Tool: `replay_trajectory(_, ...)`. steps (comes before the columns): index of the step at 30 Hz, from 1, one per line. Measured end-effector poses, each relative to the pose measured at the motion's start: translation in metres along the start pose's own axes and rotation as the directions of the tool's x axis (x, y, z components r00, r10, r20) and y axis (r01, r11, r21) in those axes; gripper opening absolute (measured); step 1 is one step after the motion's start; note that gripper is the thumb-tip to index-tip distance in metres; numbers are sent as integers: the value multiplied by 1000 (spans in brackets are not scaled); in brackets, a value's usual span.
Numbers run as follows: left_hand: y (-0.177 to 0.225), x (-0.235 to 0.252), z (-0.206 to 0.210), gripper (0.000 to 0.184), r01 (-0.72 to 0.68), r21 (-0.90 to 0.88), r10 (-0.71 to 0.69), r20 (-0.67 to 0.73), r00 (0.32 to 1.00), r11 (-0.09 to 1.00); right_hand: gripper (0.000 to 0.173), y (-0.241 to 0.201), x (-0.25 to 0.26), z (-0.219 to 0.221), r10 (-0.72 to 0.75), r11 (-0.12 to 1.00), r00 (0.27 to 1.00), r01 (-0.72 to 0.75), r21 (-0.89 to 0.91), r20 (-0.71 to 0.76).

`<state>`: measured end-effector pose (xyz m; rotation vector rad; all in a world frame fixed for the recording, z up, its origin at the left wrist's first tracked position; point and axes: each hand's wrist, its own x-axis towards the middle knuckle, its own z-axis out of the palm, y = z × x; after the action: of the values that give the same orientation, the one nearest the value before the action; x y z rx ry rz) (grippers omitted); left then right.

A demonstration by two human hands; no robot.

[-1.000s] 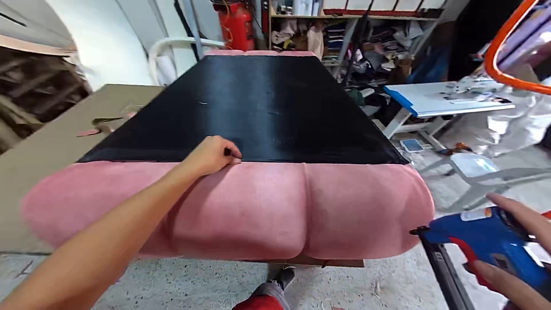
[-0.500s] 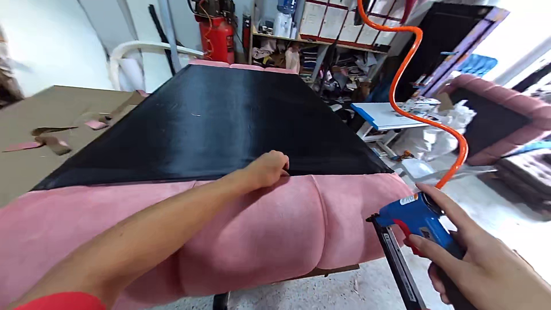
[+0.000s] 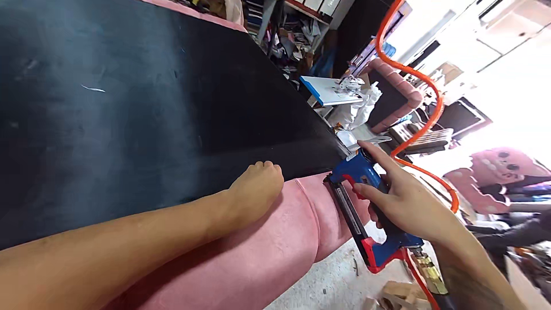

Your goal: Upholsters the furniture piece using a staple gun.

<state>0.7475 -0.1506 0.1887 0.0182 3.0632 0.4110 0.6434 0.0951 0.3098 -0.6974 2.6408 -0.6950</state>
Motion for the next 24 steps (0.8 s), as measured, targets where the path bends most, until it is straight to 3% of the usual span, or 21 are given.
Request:
replay_trajectory(3,5,-2,-10,19,44,12,-45,78,996,999,77,0,8,-7,23,999,1000,-23,25,2)
replay_trajectory(7,0,-7,-22,22,-5,70,-4,134,991,998,78,12,17,-14,67,998,997,-67,20,-29)
replay_trajectory(10,-6,-7,-24,26,35,105,-44,89,995,994,77,22,21,-16,79,997,996,-80,-16,-38)
replay_trajectory(12,-7,-5,-18,18,42,141,-42,-5,999,989,76,28,23,-15,73,997,996,-74,-24,-49)
replay_trajectory(16,-9,1,3,8,-119,260,178,-215,960,958,77,40,27,-7,63,997,995,-66,-39,-81)
replay_trajectory(19,-4,-3,4,17,-222,381,314,-200,928,898,77,44,26,-4,56,997,993,-60,-39,-101)
replay_trajectory(24,2,-9,1,12,-184,327,246,-160,956,927,76,45,26,-7,43,998,995,-47,-44,-89)
